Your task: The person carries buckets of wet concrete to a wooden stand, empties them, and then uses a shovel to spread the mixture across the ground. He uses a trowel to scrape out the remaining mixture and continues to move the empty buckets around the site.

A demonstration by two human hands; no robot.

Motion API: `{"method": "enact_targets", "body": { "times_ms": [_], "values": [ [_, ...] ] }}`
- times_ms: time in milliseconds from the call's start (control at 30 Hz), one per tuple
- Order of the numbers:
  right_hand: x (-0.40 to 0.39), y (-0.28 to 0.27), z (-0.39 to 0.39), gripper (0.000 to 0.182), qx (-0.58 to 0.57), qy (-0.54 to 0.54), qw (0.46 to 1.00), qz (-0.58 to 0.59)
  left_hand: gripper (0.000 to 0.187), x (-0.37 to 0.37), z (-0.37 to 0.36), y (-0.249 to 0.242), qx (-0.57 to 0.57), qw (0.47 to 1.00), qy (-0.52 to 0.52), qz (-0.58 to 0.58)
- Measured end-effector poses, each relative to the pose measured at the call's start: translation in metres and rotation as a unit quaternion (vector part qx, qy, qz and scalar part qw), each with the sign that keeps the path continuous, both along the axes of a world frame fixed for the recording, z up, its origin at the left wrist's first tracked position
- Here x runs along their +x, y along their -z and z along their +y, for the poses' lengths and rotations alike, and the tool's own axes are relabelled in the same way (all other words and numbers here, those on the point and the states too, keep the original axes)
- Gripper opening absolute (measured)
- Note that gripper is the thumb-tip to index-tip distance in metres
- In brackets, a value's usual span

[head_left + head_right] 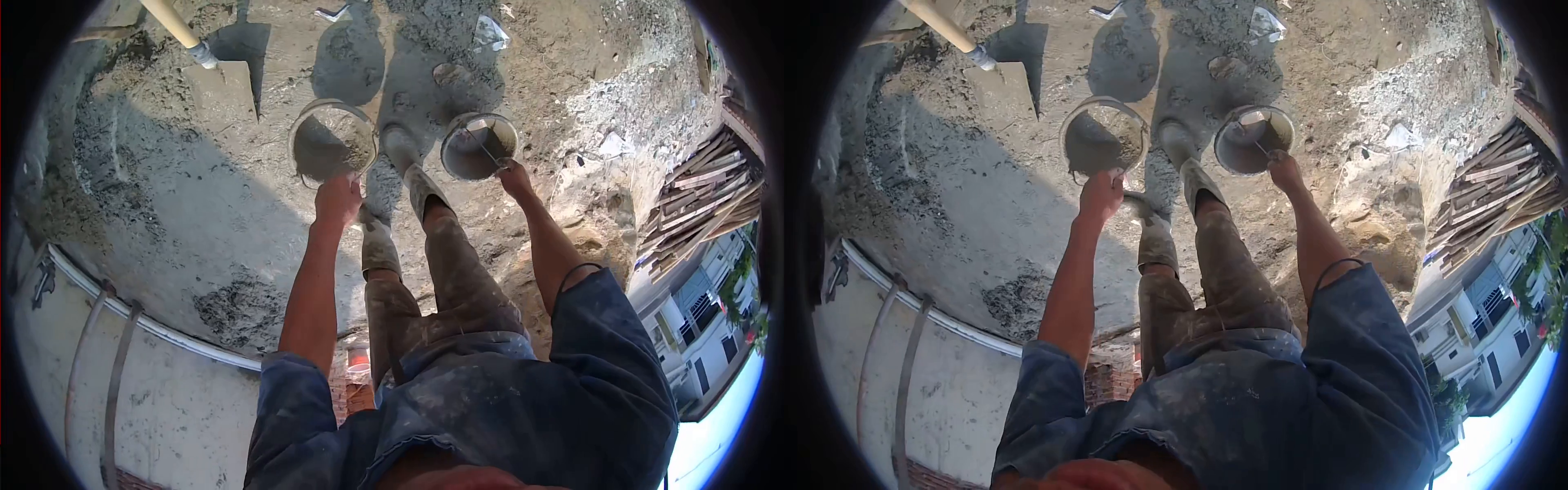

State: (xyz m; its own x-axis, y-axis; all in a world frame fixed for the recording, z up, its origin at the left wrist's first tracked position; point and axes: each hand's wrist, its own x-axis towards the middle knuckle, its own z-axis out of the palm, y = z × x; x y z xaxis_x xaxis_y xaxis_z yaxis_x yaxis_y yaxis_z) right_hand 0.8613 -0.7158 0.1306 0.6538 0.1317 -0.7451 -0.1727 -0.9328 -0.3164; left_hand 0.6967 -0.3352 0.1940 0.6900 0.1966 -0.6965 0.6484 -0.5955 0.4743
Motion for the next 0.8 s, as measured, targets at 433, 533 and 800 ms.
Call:
{"method": "enact_targets", "body": {
  "times_ms": [433, 533, 800],
  "values": [
    [-0.02, 0.053, -0.026, 0.042, 0.005, 0.094, 0.994, 0.058, 0.017, 0.213, -0.103, 0.099, 0.019, 0.937, 0.348, -0.029],
    [-0.035, 0.03, -0.015, 0.049, -0.049, 0.016, 0.996, 0.072, 0.025, 0.199, -0.119, 0.106, 0.044, 0.916, 0.393, -0.07],
    [-0.137, 0.003, -0.02, 0.045, 0.079, 0.173, 0.961, 0.2, 0.052, 0.171, 0.045, 0.04, -0.022, 0.965, -0.22, -0.144]
  ]
}}
